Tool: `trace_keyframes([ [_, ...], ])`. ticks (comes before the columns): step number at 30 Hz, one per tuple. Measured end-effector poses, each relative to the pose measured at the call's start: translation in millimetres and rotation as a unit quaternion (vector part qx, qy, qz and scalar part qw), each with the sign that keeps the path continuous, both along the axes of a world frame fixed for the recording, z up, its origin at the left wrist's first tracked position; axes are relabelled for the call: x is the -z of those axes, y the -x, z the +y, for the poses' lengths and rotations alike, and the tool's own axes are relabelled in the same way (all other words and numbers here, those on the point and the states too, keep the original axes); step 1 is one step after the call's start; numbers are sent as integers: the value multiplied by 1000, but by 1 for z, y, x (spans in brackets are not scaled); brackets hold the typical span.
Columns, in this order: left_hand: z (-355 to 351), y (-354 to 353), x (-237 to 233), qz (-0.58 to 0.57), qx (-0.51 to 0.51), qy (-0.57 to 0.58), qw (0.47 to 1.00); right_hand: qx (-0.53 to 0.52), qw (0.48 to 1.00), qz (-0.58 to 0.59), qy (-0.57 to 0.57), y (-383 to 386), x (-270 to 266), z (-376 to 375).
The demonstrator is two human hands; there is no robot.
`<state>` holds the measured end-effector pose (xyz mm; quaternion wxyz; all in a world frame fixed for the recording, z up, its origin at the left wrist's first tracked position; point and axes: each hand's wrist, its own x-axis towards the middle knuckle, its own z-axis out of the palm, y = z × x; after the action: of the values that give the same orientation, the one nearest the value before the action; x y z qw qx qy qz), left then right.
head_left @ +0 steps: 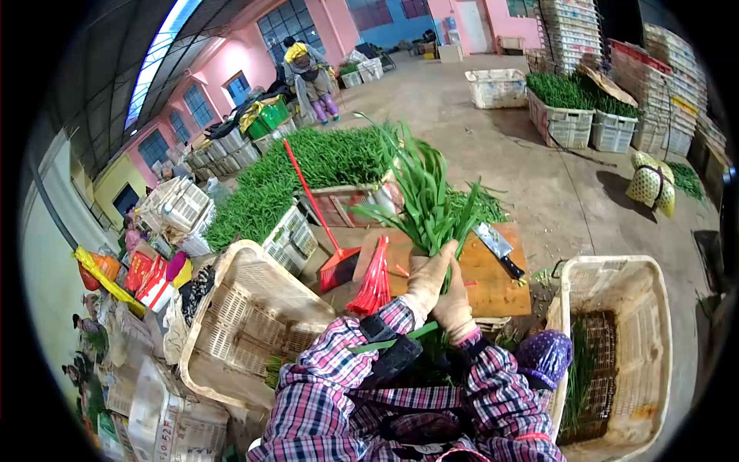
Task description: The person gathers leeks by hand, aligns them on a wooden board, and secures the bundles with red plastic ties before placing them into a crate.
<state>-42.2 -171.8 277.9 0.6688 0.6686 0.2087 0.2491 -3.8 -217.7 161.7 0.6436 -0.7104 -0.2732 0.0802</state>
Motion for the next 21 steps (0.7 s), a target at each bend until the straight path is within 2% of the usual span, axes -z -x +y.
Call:
trace_keyframes([
  [1, 4, -10, 9, -28, 33, 45, 998, 31, 999, -11, -23, 2, -15, 0],
  [2, 5, -10, 23, 28, 47, 56, 997, 31, 998, 61, -7, 3, -27, -14],
  [3, -3, 0, -4, 86, 62, 69, 992, 36, 993, 45, -99, -16, 12, 3],
  [4, 7, -1, 6, 43, 128, 53, 989, -5, 990, 52, -130, -20, 5, -5],
  [5, 12, 2, 5, 55, 179, 64, 980, -46, 984, 59, -163, -24, -9, -15],
  [6, 24, -4, 6, 40, 189, -100, 976, -68, 983, 81, -151, -28, -16, -21],
  [7, 35, -6, 8, 22, 197, -264, 944, -91, 981, 100, -142, -31, -24, -26],
  [9, 28, 18, -20, 19, 142, -355, 924, -141, 950, 126, -249, -30, -44, -36],
  [10, 39, 18, -23, 48, 77, -552, 829, -165, 939, 159, -258, -34, -45, -38],
  [11, 46, 27, -22, 34, 104, -499, 860, -190, 926, 191, -266, -39, -48, -40],
  [13, 69, 23, -12, 61, 144, -481, 863, -230, 929, 203, -206, -47, -53, -44],
  [14, 84, 16, 3, 19, 149, -517, 843, -239, 923, 212, -216, -48, -51, -43],
  [15, 69, 23, -18, 50, 178, -495, 849, -248, 916, 222, -225, -45, -55, -42],
  [16, 68, 18, -18, 69, 202, -517, 829, -263, 920, 224, -182, -50, -52, -39],
  [18, 66, 12, -26, 139, 276, -434, 846, -307, 920, 191, -155, -51, -52, -36],
  [19, 66, 7, -22, 125, 315, -341, 877, -348, 915, 156, -132, -50, -54, -34],
  [20, 66, 1, -18, 114, 347, -243, 898, -400, 900, 161, -60, -56, -53, -32],
  [21, 76, -7, -12, 94, 370, -244, 892, -388, 907, 144, -82, -44, -68, -34],
])
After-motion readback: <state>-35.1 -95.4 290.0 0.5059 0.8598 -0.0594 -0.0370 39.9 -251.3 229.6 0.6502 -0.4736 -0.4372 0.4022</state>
